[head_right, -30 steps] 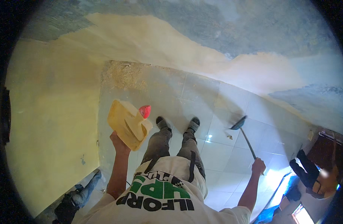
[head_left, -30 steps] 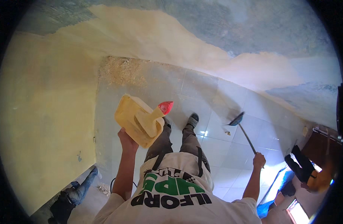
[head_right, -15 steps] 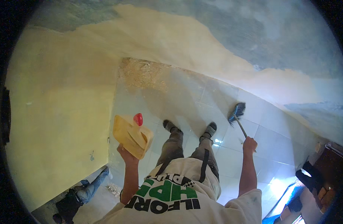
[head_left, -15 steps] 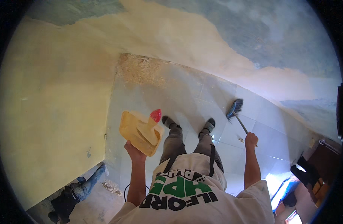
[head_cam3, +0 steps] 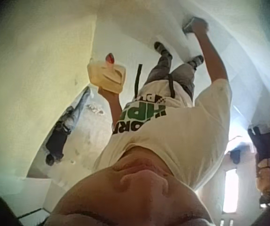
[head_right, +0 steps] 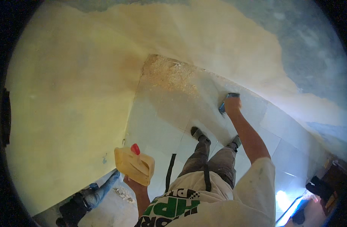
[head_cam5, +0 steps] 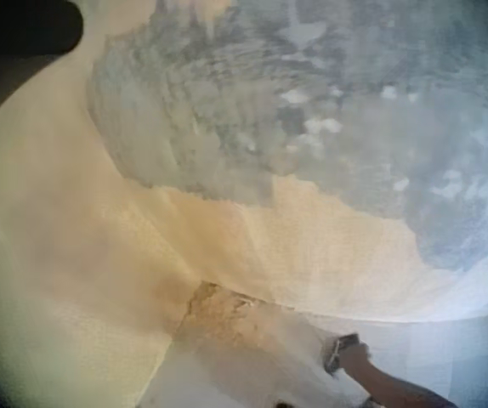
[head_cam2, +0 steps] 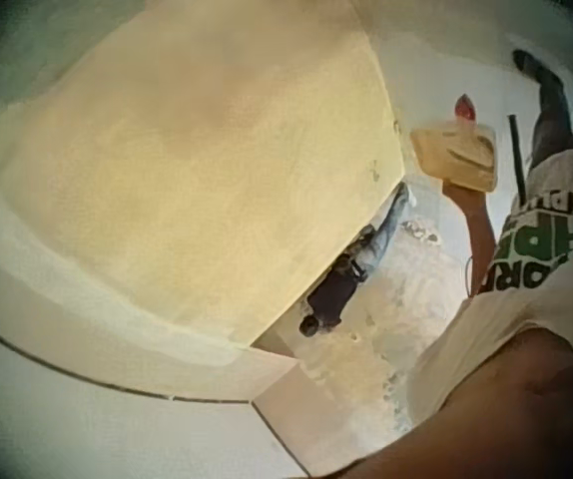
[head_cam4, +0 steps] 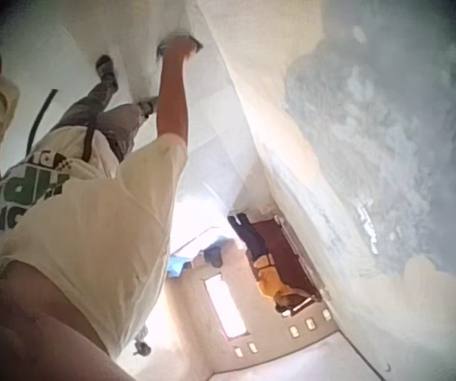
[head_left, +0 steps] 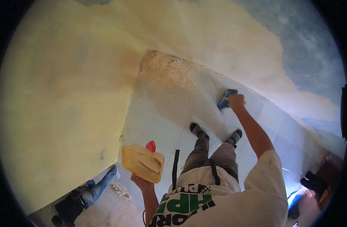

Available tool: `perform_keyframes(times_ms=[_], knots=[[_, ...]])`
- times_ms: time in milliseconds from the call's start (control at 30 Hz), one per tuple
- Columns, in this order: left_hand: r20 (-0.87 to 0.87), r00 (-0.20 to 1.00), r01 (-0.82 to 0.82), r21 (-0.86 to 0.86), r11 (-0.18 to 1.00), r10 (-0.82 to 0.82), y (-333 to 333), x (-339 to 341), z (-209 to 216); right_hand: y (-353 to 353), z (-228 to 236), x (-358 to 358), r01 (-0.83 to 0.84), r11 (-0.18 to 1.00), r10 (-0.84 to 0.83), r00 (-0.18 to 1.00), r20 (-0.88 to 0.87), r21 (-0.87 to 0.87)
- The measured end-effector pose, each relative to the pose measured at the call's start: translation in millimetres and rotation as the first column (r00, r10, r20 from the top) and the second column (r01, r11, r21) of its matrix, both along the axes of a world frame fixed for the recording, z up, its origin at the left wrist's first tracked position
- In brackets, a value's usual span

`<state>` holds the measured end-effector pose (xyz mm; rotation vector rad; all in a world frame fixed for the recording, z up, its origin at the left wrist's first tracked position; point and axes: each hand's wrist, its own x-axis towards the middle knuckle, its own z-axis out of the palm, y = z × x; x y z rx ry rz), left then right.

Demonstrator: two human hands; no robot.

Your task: Sweeping dust and debris from the floor into a dustpan using a broom.

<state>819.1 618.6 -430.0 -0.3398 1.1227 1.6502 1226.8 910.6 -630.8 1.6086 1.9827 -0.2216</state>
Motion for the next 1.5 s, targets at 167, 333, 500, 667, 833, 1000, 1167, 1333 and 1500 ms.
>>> perform_keyframes(times_ms=[167,333,500,667,833,1000,1167,1333,1500], knots=[[-0.041,0.988,-0.147,-0.016,0.989,0.146,-24,-19,8,79,8,-139,-0.151,0.981,0.158,0.986,0.049,-0.118],[-0.074,0.978,-0.201,-0.087,0.976,0.195,-43,-17,-13,112,-1,-200,-0.183,0.983,0.181,0.981,-0.067,-0.024],[-0.052,0.979,-0.201,-0.036,0.979,0.199,-63,20,-18,72,-27,-170,-0.038,0.997,0.056,0.961,-0.269,0.073],[-0.197,0.98,-0.013,-0.052,0.999,0.003,-49,21,-2,-27,-18,-86,0.316,0.928,-0.368,0.861,-0.351,-0.197],[-0.01,1.0,-0.023,0.076,0.997,0.024,-7,46,-2,-147,29,34,0.507,0.812,-0.574,0.785,-0.234,-0.289],[-0.049,0.991,0.133,0.122,0.984,-0.128,41,107,-11,-293,86,185,0.637,0.757,-0.647,0.762,-0.034,-0.144],[0.06,0.952,0.27,0.29,0.918,-0.299,59,189,-18,-426,156,315,0.668,0.744,-0.653,0.731,0.198,-0.015],[0.043,0.921,0.357,0.3,0.885,-0.386,56,235,-10,-482,163,370,0.709,0.705,-0.669,0.673,0.316,-0.018],[-0.023,0.896,0.435,0.239,0.868,-0.443,56,237,4,-467,95,363,0.667,0.739,-0.634,0.736,0.24,-0.092]])
